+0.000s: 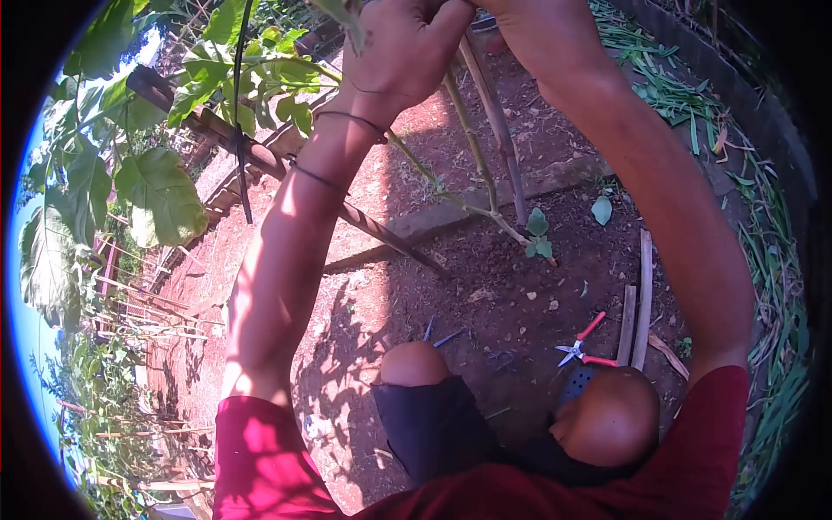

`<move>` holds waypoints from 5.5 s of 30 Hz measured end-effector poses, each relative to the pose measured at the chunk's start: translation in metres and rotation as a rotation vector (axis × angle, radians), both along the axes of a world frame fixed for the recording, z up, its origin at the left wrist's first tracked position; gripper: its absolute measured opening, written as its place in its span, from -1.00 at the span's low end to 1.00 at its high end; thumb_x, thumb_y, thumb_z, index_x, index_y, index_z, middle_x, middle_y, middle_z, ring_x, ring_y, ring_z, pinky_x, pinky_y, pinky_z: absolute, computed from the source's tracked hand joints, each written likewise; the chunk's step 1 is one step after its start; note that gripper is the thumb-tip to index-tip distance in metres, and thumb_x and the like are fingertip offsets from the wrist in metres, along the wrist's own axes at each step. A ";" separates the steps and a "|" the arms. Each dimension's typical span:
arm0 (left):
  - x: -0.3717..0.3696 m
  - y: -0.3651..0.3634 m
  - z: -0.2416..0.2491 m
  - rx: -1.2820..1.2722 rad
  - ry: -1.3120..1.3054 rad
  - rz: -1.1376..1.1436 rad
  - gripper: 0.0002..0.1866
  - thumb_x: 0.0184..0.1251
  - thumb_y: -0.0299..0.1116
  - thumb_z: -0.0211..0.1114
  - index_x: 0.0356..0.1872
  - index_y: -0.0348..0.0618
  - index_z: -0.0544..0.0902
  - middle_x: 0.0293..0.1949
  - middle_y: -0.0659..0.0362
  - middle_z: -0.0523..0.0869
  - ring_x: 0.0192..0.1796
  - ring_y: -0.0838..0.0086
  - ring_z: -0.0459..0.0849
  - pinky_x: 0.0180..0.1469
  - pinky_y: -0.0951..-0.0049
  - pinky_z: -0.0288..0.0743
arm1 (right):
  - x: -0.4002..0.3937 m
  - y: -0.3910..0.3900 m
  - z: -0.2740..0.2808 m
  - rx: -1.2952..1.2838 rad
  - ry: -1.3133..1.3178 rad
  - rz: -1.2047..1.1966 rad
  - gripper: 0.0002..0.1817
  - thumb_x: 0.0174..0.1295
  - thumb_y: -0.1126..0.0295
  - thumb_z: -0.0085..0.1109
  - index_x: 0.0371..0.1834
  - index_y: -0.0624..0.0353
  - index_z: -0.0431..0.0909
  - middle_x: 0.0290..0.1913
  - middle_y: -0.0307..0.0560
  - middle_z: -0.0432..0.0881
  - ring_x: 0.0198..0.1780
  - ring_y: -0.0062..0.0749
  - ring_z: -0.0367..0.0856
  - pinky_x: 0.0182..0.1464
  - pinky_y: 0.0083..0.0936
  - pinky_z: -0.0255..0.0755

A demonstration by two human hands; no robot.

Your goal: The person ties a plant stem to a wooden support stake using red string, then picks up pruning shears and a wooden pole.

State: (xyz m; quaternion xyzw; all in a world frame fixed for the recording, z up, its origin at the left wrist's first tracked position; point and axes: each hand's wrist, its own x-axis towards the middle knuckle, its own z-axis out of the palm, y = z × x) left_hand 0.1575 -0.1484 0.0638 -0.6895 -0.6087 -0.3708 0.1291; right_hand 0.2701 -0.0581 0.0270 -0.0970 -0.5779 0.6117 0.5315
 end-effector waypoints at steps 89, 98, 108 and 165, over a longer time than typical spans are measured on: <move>-0.075 -0.109 -0.111 0.056 0.388 -0.096 -0.75 0.13 -0.19 0.38 -0.55 -0.05 0.53 -0.58 0.16 0.57 -0.47 0.18 0.64 -0.32 0.22 0.50 | -0.004 -0.109 -0.100 0.412 -0.366 -0.022 -0.95 0.25 0.56 0.40 -0.25 0.22 0.72 -0.13 -0.25 0.69 -0.32 -0.77 0.44 -0.41 -0.73 0.36; -0.075 -0.102 -0.112 0.014 0.349 -0.136 -0.81 -0.03 -0.31 0.33 -0.62 -0.07 0.48 -0.66 0.10 0.50 -0.54 0.06 0.57 -0.44 0.14 0.48 | -0.001 -0.103 -0.098 0.531 -0.411 -0.065 -0.93 0.20 0.60 0.38 -0.27 0.25 0.73 -0.17 -0.21 0.71 -0.33 -0.72 0.47 -0.41 -0.71 0.38; -0.074 -0.087 -0.097 0.044 0.397 -0.077 -0.83 -0.05 -0.34 0.34 -0.40 -0.14 0.63 -0.49 0.07 0.64 -0.39 0.08 0.68 -0.31 0.13 0.58 | -0.004 -0.098 -0.096 0.341 -0.279 -0.038 -0.92 0.21 0.66 0.34 -0.27 0.29 0.68 -0.07 -0.21 0.67 -0.27 -0.75 0.51 -0.35 -0.73 0.44; -0.066 -0.012 -0.030 -0.287 -0.165 -0.193 -0.56 0.70 -0.05 -0.14 -0.38 -0.11 0.41 -0.42 0.40 0.31 -0.34 0.66 0.19 -0.23 0.49 0.15 | -0.016 0.010 -0.023 0.395 -0.090 0.247 -0.83 0.53 0.41 0.22 0.02 0.25 0.69 -0.23 -0.13 0.76 -0.32 -0.54 0.68 -0.37 -0.54 0.57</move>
